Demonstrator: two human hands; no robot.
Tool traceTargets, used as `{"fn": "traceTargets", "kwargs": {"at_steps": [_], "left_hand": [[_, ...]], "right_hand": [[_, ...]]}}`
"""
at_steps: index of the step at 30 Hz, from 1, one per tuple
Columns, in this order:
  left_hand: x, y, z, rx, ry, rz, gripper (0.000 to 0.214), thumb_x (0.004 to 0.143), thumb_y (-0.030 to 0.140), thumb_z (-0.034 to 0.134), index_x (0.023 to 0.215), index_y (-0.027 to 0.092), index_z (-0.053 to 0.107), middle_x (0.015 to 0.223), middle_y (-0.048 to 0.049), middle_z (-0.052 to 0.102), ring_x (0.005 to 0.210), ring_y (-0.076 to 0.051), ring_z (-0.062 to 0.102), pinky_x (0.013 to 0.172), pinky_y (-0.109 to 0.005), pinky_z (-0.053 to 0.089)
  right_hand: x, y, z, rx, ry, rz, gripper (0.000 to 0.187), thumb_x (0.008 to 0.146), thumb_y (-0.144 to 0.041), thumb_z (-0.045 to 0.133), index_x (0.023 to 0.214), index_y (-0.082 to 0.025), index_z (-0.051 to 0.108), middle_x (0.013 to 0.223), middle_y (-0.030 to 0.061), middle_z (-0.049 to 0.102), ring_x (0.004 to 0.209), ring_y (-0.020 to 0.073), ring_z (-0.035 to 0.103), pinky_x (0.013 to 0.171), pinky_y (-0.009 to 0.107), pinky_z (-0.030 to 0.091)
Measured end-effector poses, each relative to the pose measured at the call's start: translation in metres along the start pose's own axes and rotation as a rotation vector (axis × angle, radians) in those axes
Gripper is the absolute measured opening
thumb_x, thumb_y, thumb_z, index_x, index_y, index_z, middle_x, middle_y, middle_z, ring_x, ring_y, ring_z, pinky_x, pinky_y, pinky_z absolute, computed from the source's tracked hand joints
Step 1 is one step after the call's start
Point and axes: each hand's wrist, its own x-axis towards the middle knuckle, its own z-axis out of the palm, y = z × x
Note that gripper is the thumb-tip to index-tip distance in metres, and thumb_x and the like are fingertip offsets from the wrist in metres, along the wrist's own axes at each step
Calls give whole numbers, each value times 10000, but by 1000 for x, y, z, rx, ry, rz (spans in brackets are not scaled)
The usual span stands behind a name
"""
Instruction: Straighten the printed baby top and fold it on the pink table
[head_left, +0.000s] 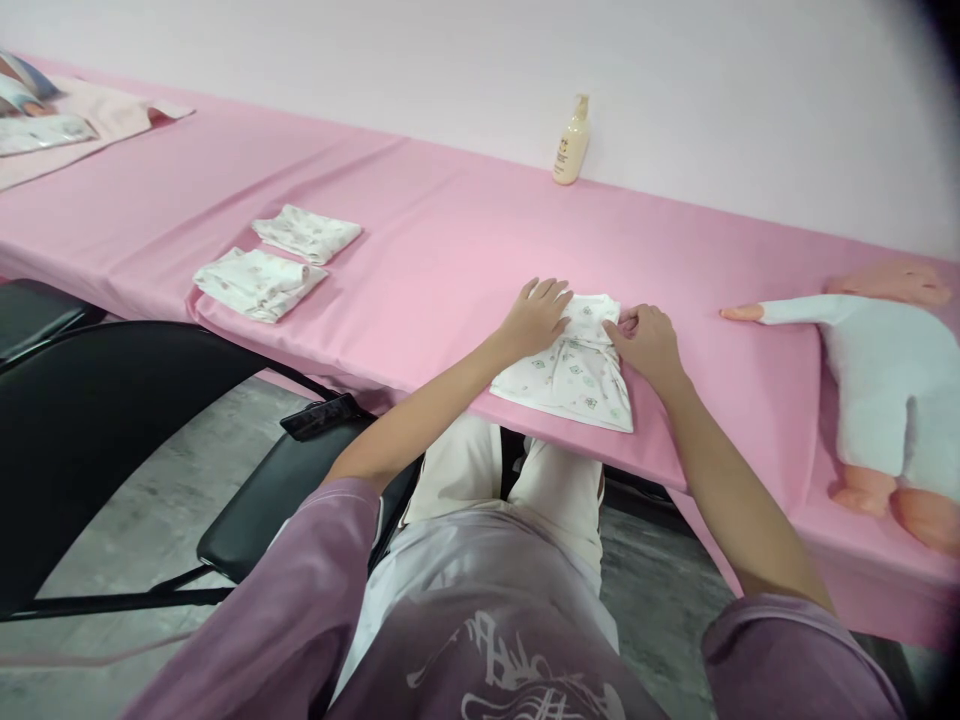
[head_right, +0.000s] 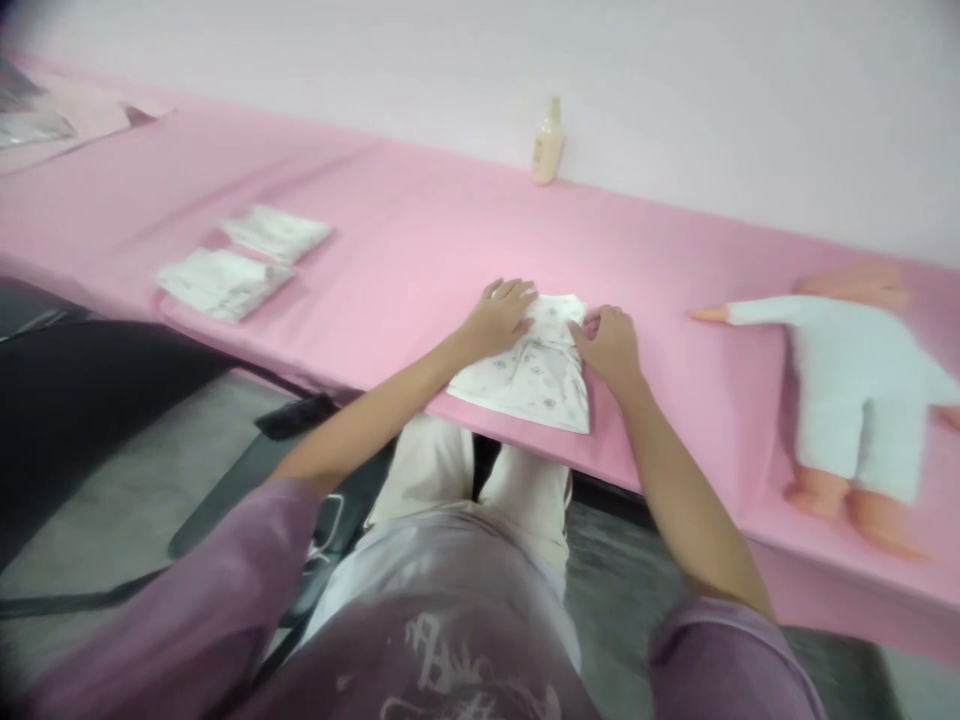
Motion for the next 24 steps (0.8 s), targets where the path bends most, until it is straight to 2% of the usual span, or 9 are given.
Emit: {"fn": "traceTargets", "kwargs": {"at_steps": [3,5,8,12,15,18,21,24], "left_hand": [[-3,27,-14,-59,112,85,370,1177,272,472,1420,125,710,1520,-214,700,1409,-361,640,1225,-570,454],[-9,47,-22,-94,137,180,352,1201,289,443,1338,135,727,1409,-204,738,1297,-348,680,1109,-526,508],[-24,71,-27,-116,128,318,336,1210,297,448,1313,139,727,1344,-203,749,1260,-348,688,1027,-489,521],[-41,80,-21,-112,58,376,309,1210,294,473,1301,138,723,1284,-185,766,1235,-336,694,989,-475,515],[-48,77,-16,-121,3,378,313,1212,287,458,1309,146,721,1301,-164,771,1240,-329,690,1027,-487,511],[-51,76,-14,-178,-68,391,347,1220,317,439,1352,166,722,1384,-154,759,1337,-327,667,1138,-488,501],[-55,78,-13,-288,-144,393,377,1218,357,451,1444,195,706,1504,-139,720,1462,-314,620,1248,-497,476],[-59,80,-12,-383,-159,363,421,1219,406,459,1527,209,670,1590,-140,675,1543,-303,579,1318,-507,446]], "right_hand": [[2,-3,0,68,-45,54,326,885,-540,740,906,-258,577,916,97,703,908,294,619,971,496,546],[3,-7,-2,47,-40,41,296,884,-509,722,873,-264,555,907,92,697,903,286,606,947,473,536],[3,-15,-6,-17,-23,-11,251,901,-462,687,881,-267,530,924,94,705,929,295,610,969,477,512],[1,-21,-7,-45,-7,8,259,887,-437,707,947,-264,524,924,91,716,932,313,631,977,494,508],[1,-21,-4,-66,13,-6,248,903,-433,696,970,-260,531,913,86,711,950,322,644,993,504,517],[0,-22,-3,-130,21,-33,195,947,-420,662,958,-255,559,936,109,705,982,340,643,995,518,527],[-2,-31,-6,-229,43,-50,163,993,-400,625,977,-238,625,1054,169,702,1055,383,627,1002,558,530],[-5,-45,-12,-283,53,-97,205,1045,-387,575,1054,-215,687,1155,207,686,1113,408,616,1026,591,529]]}}
